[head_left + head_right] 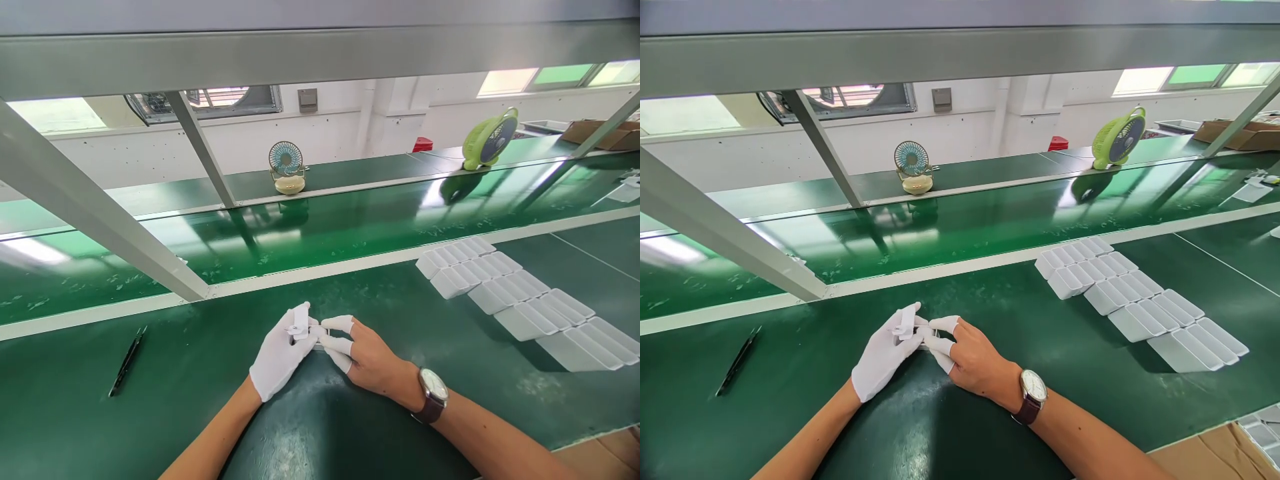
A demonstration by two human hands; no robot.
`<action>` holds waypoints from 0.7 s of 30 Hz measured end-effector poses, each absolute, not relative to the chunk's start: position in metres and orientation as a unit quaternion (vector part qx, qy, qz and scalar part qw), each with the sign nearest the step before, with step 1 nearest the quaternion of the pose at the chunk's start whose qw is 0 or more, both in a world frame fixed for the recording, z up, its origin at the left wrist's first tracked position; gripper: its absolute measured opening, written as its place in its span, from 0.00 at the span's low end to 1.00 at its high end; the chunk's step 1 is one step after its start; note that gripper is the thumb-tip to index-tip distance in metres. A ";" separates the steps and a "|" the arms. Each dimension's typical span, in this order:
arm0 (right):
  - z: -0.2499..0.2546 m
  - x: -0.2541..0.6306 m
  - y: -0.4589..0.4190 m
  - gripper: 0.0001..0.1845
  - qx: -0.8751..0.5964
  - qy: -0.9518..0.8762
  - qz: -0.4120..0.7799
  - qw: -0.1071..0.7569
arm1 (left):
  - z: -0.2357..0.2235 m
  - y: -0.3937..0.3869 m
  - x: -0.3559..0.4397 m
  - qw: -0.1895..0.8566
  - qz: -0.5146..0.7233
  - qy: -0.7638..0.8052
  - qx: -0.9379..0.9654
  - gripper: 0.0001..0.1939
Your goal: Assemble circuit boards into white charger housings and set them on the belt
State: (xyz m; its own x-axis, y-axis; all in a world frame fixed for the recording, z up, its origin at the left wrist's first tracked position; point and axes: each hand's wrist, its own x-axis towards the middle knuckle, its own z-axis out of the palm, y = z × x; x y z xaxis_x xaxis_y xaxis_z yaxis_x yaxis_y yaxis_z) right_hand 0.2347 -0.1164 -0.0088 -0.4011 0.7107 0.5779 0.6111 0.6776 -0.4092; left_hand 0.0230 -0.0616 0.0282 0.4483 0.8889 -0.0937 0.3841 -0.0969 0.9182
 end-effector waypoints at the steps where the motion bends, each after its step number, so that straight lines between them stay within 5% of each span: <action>1: -0.009 0.234 -0.116 0.25 -0.396 -0.834 0.065 0.378 | 0.029 -0.061 0.024 0.490 0.252 0.456 0.699 0.20; 10: -0.004 0.224 -0.115 0.20 -0.396 -0.809 0.098 0.423 | 0.025 -0.062 0.022 0.538 0.260 0.454 0.661 0.34; 15: -0.001 0.221 -0.114 0.15 -0.389 -0.778 0.124 0.477 | 0.013 -0.064 0.024 0.526 0.296 0.456 0.654 0.27; 21: -0.001 0.227 -0.106 0.15 -0.397 -0.799 0.082 0.444 | 0.003 -0.064 0.030 0.446 0.333 0.479 0.679 0.16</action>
State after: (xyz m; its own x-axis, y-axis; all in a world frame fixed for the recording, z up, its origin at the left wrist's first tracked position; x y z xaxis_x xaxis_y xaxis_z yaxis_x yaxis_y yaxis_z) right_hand 0.2271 -0.1060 -0.0012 -0.2911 0.7072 0.6443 0.5622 0.6714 -0.4828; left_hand 0.0302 -0.0642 0.0029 0.3196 0.9472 0.0253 0.3534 -0.1440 0.9243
